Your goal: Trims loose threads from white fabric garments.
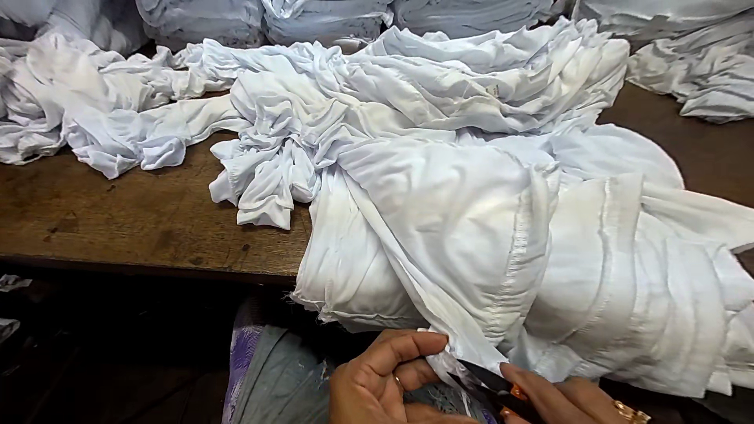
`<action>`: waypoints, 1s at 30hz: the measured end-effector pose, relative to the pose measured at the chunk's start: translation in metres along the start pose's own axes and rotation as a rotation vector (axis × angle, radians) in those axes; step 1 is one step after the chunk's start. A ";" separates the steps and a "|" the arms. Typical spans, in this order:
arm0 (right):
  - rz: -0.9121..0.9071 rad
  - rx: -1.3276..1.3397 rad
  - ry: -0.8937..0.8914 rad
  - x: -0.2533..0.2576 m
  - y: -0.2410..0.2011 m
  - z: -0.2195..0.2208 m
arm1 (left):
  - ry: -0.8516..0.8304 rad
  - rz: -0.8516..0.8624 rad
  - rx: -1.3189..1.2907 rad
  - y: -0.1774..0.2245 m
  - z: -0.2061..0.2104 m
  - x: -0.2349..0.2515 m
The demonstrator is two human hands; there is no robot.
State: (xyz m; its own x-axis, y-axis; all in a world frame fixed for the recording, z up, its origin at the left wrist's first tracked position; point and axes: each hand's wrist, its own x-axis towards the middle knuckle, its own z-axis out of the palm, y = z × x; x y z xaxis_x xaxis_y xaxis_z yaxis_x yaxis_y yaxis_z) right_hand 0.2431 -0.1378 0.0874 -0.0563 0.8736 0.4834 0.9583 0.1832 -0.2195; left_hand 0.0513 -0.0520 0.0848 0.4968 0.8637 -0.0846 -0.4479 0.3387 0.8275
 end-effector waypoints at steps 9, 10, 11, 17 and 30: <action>0.014 -0.011 0.024 0.004 -0.002 0.002 | -0.017 0.040 0.031 -0.002 0.003 -0.003; 0.015 -0.013 0.026 0.005 -0.002 0.002 | -0.017 0.042 0.030 -0.002 0.004 -0.003; 0.013 -0.016 0.028 0.005 -0.002 0.002 | -0.019 0.045 0.030 -0.002 0.004 -0.003; 0.013 0.043 0.010 0.004 0.002 0.001 | -0.042 0.023 0.045 -0.002 0.003 -0.004; 0.119 0.538 0.016 -0.008 0.020 0.012 | -0.231 0.069 0.001 0.000 -0.009 -0.002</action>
State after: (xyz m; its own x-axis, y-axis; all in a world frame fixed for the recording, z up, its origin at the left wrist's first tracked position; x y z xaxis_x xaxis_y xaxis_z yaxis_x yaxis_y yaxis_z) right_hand 0.2597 -0.1362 0.0691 0.0521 0.8963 0.4404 0.6792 0.2915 -0.6736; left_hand 0.0436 -0.0504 0.0804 0.6221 0.7763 0.1015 -0.4858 0.2810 0.8277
